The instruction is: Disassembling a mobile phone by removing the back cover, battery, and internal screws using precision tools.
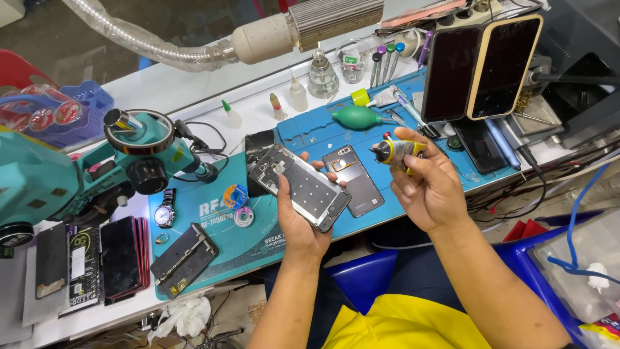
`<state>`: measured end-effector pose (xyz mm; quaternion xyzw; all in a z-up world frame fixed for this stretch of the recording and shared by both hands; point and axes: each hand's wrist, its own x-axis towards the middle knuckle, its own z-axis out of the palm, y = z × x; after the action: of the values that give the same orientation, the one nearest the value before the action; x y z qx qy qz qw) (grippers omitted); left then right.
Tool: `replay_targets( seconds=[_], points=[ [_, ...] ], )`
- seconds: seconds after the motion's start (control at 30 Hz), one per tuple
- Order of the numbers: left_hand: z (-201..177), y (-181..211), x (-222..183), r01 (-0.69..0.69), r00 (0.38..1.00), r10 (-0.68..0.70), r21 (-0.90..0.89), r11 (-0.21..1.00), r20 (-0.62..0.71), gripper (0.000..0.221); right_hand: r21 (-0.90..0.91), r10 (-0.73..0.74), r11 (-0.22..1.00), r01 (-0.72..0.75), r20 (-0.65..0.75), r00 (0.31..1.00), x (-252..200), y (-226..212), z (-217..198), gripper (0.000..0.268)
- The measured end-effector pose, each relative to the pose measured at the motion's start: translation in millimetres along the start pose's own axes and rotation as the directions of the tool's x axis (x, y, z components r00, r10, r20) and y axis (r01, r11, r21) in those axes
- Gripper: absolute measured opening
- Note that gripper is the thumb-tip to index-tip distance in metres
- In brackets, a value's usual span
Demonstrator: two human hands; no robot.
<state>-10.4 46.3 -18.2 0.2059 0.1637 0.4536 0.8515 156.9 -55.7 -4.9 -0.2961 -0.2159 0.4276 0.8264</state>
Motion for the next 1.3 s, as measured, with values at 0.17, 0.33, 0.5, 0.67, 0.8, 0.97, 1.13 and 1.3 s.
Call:
replay_targets(
  seconds=[0.17, 0.33, 0.5, 0.67, 0.8, 0.97, 1.13, 1.3],
  points=[
    [1.0, -2.6, 2.7, -0.009, 0.999, 0.007, -0.064, 0.998, -0.04, 0.065, 0.257, 0.228, 0.936, -0.24, 0.077, 0.971, 0.1, -10.8, 9.5, 0.059],
    [6.0, 5.9, -4.6, 0.005, 1.0, -0.009, -0.206, 0.979, -0.023, 0.055, 0.438, 0.113, 0.865, -0.244, 0.304, 0.946, -3.8, -7.1, 6.8, 0.047],
    [0.7, 10.6, -7.3, -0.012, 1.0, 0.011, -0.215, 0.976, -0.004, 0.051, 0.389, 0.083, 0.895, -0.22, 0.338, 0.937, -7.5, -1.0, -8.2, 0.052],
    [-4.4, 8.7, -6.3, 0.01, 0.998, 0.008, -0.295, 0.956, 0.06, 0.048, 0.308, 0.112, 0.925, -0.221, 0.334, 0.936, -8.5, 2.9, -52.7, 0.073],
    [-7.8, 5.7, -6.2, 0.0, 0.992, 0.045, -0.353, 0.936, 0.12, 0.052, 0.25, 0.1, 0.945, -0.213, 0.399, 0.912, -1.4, 6.6, -89.8, 0.078],
    [-14.3, 1.8, -5.4, -0.031, 0.984, 0.094, -0.374, 0.927, 0.153, 0.046, 0.172, 0.146, 0.957, -0.231, 0.401, 0.904, 10.2, 15.3, -90.9, 0.09],
    [-18.1, -0.2, 4.9, -0.015, 0.981, 0.089, -0.393, 0.919, 0.171, 0.052, 0.011, 0.037, 0.999, -0.045, 0.39, 0.92, -0.2, 20.9, -101.7, 0.037],
    [-12.0, -3.2, 10.1, -0.02, 0.996, 0.043, -0.259, 0.966, 0.081, 0.048, -0.24, -0.128, 0.95, 0.199, 0.28, 0.952, -17.3, 27.9, -24.2, 0.048]
  ],
)
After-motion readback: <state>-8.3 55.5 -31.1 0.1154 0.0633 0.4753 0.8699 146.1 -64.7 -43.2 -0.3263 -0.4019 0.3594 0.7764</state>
